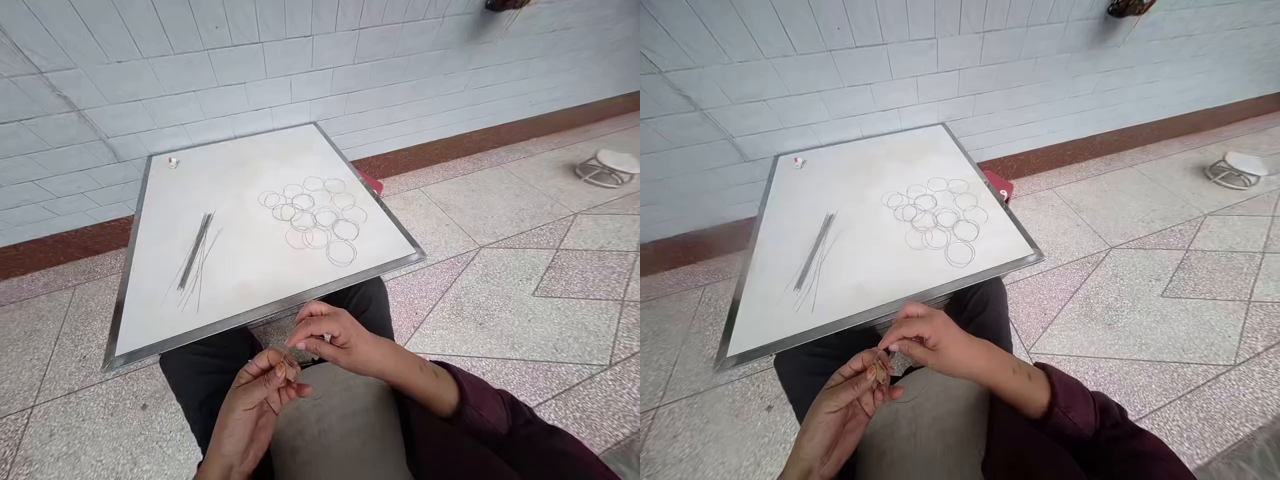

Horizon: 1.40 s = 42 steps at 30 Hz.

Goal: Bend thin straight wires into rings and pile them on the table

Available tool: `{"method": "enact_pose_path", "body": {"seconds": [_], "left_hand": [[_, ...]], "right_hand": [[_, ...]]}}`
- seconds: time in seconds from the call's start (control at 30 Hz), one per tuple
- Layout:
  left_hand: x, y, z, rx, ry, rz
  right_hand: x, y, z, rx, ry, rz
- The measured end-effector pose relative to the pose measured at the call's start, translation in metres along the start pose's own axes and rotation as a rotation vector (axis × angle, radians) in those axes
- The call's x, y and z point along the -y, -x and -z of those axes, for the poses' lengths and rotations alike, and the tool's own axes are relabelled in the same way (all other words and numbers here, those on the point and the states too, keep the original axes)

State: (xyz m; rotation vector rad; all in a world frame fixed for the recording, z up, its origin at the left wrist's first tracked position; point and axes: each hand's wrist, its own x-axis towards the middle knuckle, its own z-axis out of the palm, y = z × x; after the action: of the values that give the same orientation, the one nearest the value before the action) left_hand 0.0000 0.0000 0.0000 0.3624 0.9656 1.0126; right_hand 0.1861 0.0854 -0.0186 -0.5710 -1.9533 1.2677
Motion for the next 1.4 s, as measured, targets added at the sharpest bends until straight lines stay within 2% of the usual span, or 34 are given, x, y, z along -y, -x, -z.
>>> {"method": "enact_pose_path", "body": {"seconds": [0.33,0.6,0.73,1.4], "left_hand": [[0.004,-0.005,-0.002,-0.042,0.046,-0.038],[0.005,-0.005,-0.002,-0.122,0.196,-0.077],[0.005,-0.005,-0.002,-0.147,0.219,-0.075],[0.005,-0.005,-0.002,-0.162,0.058,-0.169]], "right_hand": [[-0.009,0.003,0.005,0.065,-0.049,-0.046],[-0.011,0.0,0.003,0.155,0.08,0.037],[-0.013,0.001,0.002,0.126,0.082,0.037],[-0.005,0.002,0.002,0.134,0.068,-0.024]]}}
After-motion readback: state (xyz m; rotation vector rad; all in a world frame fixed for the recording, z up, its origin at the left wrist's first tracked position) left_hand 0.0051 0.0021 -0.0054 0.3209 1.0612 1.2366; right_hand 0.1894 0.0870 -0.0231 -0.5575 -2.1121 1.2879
